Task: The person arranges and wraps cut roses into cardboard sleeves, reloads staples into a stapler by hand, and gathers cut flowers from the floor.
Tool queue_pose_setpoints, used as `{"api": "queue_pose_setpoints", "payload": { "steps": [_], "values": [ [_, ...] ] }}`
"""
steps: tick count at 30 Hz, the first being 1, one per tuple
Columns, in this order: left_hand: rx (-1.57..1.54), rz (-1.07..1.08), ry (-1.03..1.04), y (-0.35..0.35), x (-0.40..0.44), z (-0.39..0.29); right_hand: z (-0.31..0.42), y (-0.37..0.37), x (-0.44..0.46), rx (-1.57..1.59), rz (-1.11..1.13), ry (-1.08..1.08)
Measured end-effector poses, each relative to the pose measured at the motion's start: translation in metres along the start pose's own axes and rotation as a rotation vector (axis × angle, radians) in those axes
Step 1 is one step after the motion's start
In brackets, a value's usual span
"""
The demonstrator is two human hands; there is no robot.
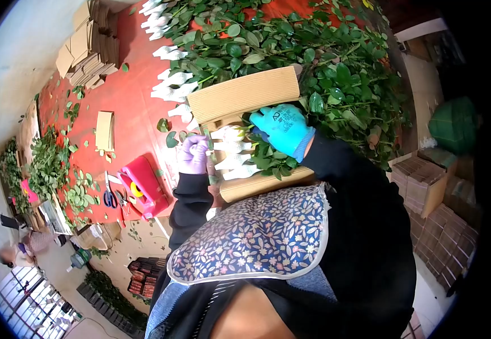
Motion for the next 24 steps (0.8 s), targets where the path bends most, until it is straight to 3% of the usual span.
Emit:
{"api": "queue_pose_setpoints", "payload": {
  "steps": [1,9,14,17,19,20,21,23,24],
  "values": [
    [-0.073,-0.061,0.002,0.021,0.0,-0.012,0.001,-0.003,-0.001,0.028,0.025,0.003],
    [-0.105,0.04,-0.046,0.023,0.01,-0.009,0.008,-0.005,-0.002,-0.006,0.031,0.037],
    [-0.079,-0.118,0.086,0.03,0.006,-0.007,0.007,-0.003,-0.003,-0.069,0.013,0.019],
    [-0.012,-0.32,0.16,-0.025,0.007,0.01,0.0,0.005,-0.005,-0.055,-0.086,0.01],
    [-0.103,-0.199,0.161,-0.026,-0.005,-0.009,-0.003,0.005,-0.006,-0.025,-0.142,-0.042],
    [0.118,-0.2,0.025,-0.024,-0.007,-0.011,-0.002,0.002,-0.006,-0.022,-0.11,-0.026],
    [0.145,-0.088,0.028,-0.021,-0.005,-0.002,0.0,-0.001,-0.005,-0.019,-0.078,-0.014],
    [0.124,0.019,0.102,0.01,0.001,-0.017,0.003,-0.003,-0.004,-0.031,-0.012,0.009],
    [0.052,0.051,0.01,0.012,0.003,-0.014,0.004,-0.003,-0.005,-0.034,-0.056,0.004]
  ]
}}
Point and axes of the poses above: each hand's wrist, its own x-axis towards the middle knuckle, its own y-axis out of the palm, z = x × y, the point moved 1 cm from there along x, towards the middle knuckle, and after that the axes turned 11 degrees about z, right-handed, at the moved point
